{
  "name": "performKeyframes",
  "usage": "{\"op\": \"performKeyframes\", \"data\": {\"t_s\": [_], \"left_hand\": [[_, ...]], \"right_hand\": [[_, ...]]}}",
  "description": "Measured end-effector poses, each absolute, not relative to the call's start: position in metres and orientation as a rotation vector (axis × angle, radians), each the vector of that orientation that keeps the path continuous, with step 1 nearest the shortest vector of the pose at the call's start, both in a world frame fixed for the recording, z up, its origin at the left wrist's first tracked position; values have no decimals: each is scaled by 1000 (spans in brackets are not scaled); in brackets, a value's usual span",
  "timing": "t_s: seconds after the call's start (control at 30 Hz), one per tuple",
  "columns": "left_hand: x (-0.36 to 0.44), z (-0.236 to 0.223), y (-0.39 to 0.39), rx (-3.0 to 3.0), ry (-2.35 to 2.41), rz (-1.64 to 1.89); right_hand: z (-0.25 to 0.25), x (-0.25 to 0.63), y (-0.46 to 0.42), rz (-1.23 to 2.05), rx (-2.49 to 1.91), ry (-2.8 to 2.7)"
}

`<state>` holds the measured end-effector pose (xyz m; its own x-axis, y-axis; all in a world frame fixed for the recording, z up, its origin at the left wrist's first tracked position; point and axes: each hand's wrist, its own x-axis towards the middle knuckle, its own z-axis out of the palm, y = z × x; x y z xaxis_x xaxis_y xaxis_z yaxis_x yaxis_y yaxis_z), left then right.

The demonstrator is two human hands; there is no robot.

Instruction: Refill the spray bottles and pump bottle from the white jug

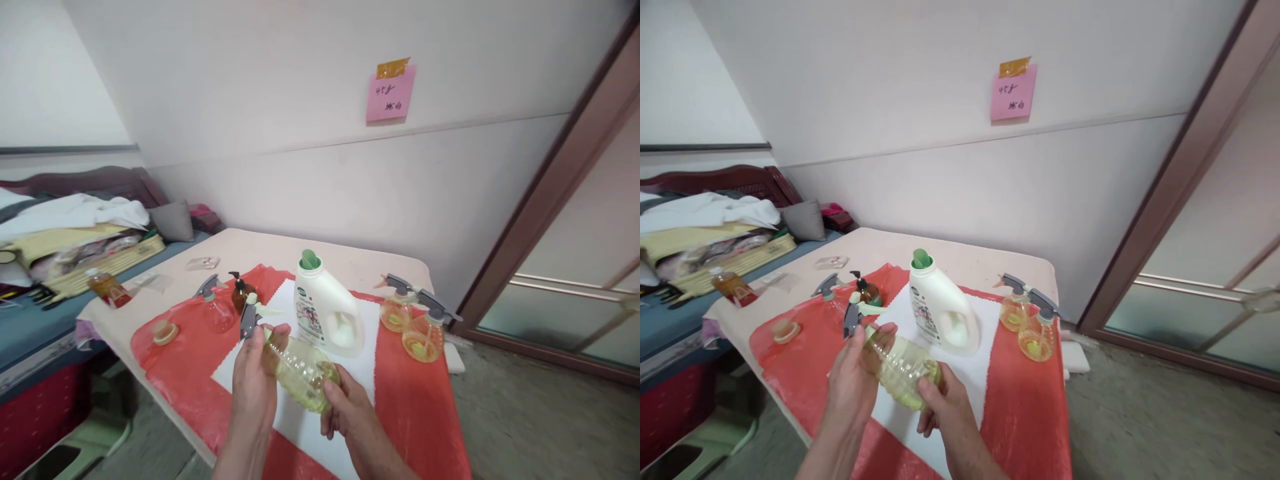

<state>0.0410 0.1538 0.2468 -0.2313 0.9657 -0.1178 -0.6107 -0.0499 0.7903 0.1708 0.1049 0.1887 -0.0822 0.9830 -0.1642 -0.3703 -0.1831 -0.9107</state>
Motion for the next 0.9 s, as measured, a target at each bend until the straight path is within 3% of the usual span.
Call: {"op": "performKeyframes", "data": {"t_s": [0.2,0.3,0.5,0.8,0.9], "left_hand": [[42,250,152,538,887,1594],[41,248,153,550,957,1654],[54,246,144,810,1266,1645],[104,244,117,803,1185,1592],[114,240,114,826,1102,1501]], "right_hand": [[198,163,95,1629,-961,-811],[195,166,97,1658,-1151,-983],[174,174,98,687,-1406,-1647],[183,192,101,-192,-1513,-1814],[193,204,100,-276,-1535,-1798]]}}
